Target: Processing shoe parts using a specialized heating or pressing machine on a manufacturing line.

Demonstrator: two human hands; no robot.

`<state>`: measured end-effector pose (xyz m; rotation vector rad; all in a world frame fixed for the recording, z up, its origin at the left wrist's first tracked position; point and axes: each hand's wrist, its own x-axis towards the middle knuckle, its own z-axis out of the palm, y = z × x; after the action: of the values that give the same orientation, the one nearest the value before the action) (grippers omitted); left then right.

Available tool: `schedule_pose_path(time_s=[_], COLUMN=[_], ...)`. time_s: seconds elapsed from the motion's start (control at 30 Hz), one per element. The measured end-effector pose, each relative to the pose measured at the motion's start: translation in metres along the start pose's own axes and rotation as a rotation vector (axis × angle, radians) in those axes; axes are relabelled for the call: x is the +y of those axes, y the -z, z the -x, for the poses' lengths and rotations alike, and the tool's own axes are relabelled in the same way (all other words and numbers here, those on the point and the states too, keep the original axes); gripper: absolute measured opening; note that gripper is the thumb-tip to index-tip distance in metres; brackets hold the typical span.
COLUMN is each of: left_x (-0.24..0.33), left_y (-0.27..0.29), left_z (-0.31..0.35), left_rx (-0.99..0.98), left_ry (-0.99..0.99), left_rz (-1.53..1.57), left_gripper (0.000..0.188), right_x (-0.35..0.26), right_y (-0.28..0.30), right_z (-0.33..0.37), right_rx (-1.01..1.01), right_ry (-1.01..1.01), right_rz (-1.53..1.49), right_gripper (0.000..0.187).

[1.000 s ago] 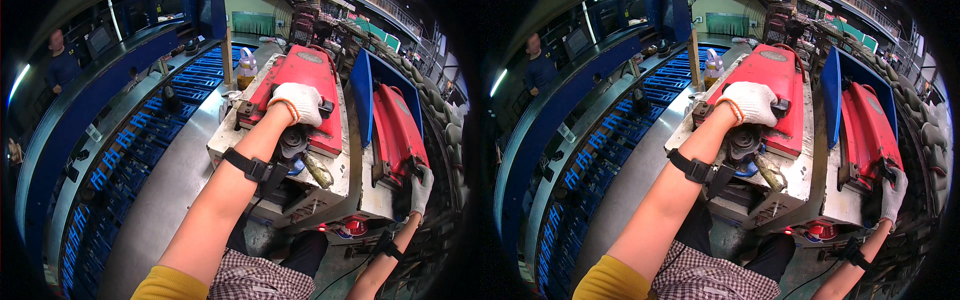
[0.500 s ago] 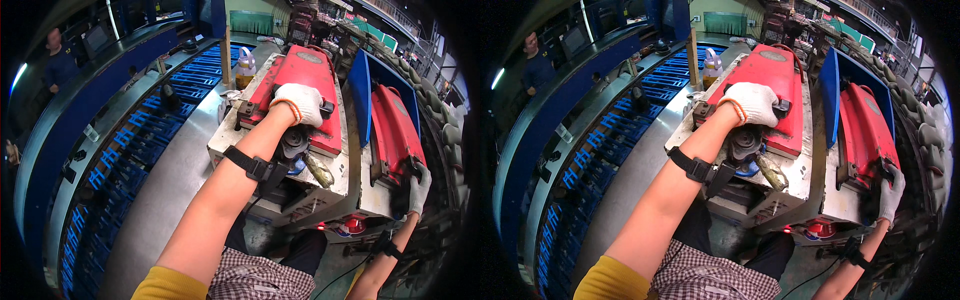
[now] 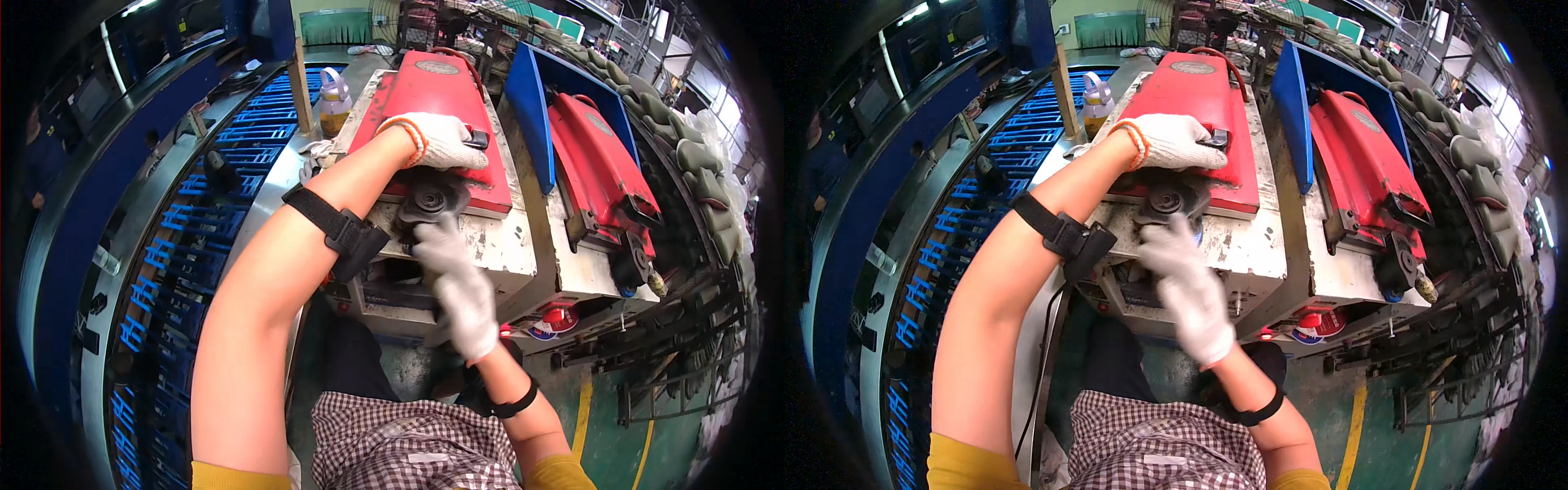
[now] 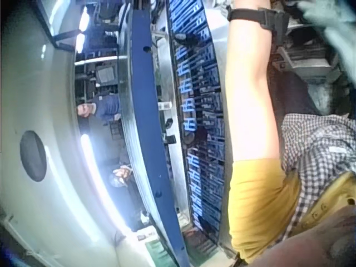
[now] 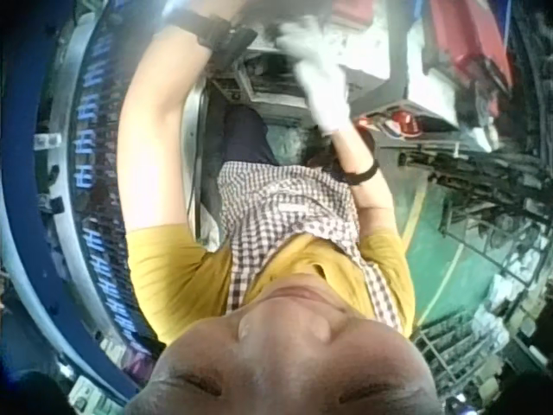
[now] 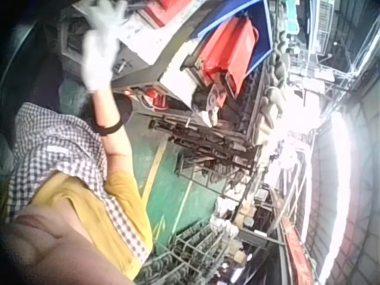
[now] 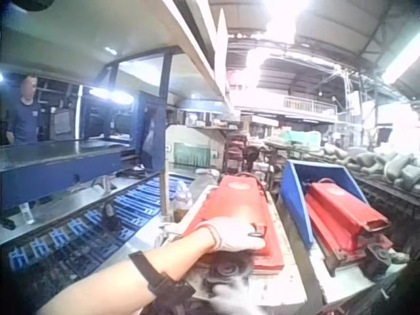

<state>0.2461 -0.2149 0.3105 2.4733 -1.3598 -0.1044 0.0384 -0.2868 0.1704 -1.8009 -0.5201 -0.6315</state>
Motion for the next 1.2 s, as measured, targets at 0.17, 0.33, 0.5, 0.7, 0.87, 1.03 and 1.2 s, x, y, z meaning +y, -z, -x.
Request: schedule_pose_path(time_s=[0.17, 0.33, 0.5, 0.7, 0.87, 1.03, 1.2], left_x=[-0.004, -0.003, -0.008, -0.008, -0.024, -0.041, -0.068], left_y=[0.014, 0.050, 0.085, 0.103, 0.101, 0.069, -0.010], left_z=[0.006, 0.012, 0.008, 0.003, 0.021, 0.055, 0.108], left_rx=[-0.166, -0.200, 0.258, 0.981, 1.107, 1.235, 0.999], left_ry=[0.038, 0.035, -0.174, -0.549, -0.437, -0.330, -0.049], left_rz=[0.253, 0.235, -0.019, -0.299, -0.504, -0.538, 0.975], left_gripper=[0.047, 0.040, 0.045, 0.048, 0.047, 0.051, 0.065], right_x=[-0.014, -0.018, -0.016, -0.015, 0.050, 0.112, 0.094], right_y=[-0.062, -0.036, 0.017, 0.040, 0.010, 0.016, 0.053], right_z=[-0.021, -0.058, -0.098, -0.190, -0.235, -0.243, -0.230], right_rx=[-0.127, -0.392, -0.180, -0.047, -0.214, -0.323, 0.092], right_ry=[0.166, 0.293, 0.388, 0.604, 0.290, -0.406, -0.481], right_rz=[0.525, 0.518, 0.647, 0.704, 1.048, 1.090, 0.106], right_gripper=[0.061, 0.055, 0.036, 0.034, 0.045, 0.081, 0.064])
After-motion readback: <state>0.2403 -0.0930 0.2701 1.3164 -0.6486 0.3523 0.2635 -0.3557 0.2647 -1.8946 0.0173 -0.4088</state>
